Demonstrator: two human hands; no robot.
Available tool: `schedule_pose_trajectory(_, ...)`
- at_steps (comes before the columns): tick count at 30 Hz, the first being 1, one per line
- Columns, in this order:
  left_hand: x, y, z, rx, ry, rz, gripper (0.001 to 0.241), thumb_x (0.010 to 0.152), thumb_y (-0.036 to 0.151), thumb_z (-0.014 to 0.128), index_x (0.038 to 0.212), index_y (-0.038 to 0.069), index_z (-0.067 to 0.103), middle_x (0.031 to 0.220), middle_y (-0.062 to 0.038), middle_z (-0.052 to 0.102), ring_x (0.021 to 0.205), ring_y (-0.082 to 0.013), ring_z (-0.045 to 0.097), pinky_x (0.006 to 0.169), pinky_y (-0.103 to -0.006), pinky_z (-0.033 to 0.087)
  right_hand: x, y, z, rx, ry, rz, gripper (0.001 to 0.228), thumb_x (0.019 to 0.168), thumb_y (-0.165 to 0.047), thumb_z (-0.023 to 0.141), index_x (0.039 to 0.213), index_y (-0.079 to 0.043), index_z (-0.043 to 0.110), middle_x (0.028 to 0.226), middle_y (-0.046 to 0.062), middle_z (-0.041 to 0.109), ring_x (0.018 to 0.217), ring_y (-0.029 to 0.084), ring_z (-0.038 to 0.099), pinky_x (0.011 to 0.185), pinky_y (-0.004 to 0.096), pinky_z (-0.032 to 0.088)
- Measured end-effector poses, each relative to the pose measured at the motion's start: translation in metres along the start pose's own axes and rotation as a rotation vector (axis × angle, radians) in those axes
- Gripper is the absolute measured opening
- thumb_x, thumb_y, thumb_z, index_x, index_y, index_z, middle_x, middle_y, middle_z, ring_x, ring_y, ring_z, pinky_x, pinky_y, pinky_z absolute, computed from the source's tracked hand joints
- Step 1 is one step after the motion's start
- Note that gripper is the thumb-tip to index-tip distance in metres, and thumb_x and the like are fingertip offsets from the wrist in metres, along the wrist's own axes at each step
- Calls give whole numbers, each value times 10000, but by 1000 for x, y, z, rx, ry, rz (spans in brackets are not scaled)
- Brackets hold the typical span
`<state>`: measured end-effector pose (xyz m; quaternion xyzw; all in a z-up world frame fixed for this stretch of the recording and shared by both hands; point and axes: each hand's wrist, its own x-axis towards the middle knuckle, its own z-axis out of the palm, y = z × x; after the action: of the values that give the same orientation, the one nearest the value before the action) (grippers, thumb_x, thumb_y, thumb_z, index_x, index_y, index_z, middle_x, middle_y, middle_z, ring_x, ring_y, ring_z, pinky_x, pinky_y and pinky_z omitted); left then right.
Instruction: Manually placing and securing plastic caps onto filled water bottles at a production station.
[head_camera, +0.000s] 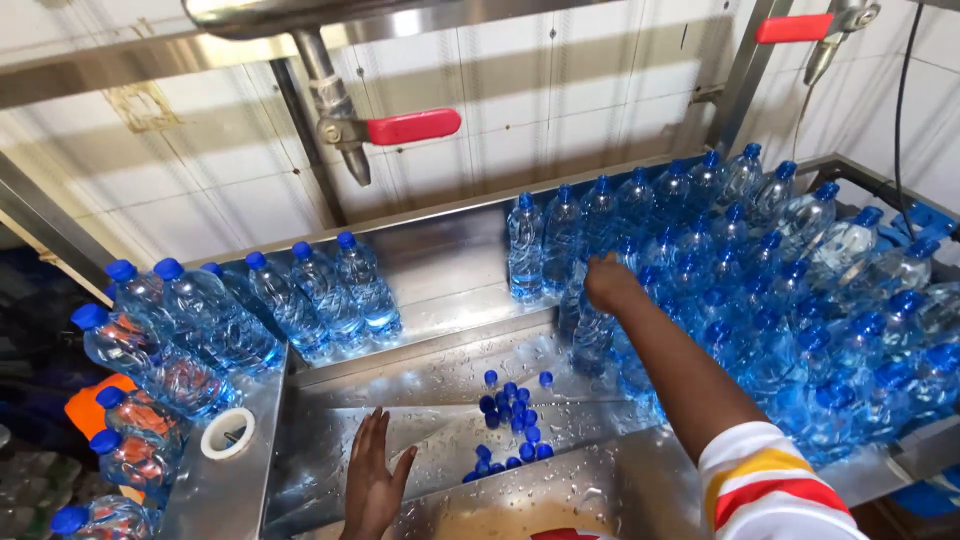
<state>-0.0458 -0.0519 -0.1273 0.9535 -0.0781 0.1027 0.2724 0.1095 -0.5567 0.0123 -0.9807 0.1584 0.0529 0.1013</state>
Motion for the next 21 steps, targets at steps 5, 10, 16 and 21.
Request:
schedule_pose_trajectory(5,-7,7,-3,-85,-59,-60,789,1028,606,571,1697,224,402,1812,-48,363,1673,-311,313,1347,-516,255,-11,-4,-5,190,-90,66,627,1061,-70,397,1689,-65,402,1849,277,121,1559,544,444,1206,593,504)
schedule_pose_trajectory(10,-13,6,0,-108,-93,-112,774,1027,563,618,1702,254,402,1812,-24,366,1677,-293,310,1336,-512,282,-20,14,35,64,54,-48,507,1132,-392,543,1504,-51,591,1523,273,614,1246,489,696,967,586,618)
schedule_pose_trajectory(16,-12,-37,62,-493,-73,-440,792,920,606,710,1595,201,621,1629,-60,652,1523,-258,592,1297,-409,425,-63,-19,105,107,362,-347,305,1023,-148,581,1327,-131,573,1267,237,659,772,456,732,611,589,564)
schedule_pose_trajectory(21,2,42,-5,-1120,-370,-1031,934,953,710,515,1714,173,433,1738,-180,549,1575,-485,556,1281,-664,431,-166,-74,50,348,589,-798,282,995,-98,737,1229,-177,600,1161,71,651,692,338,681,623,471,522)
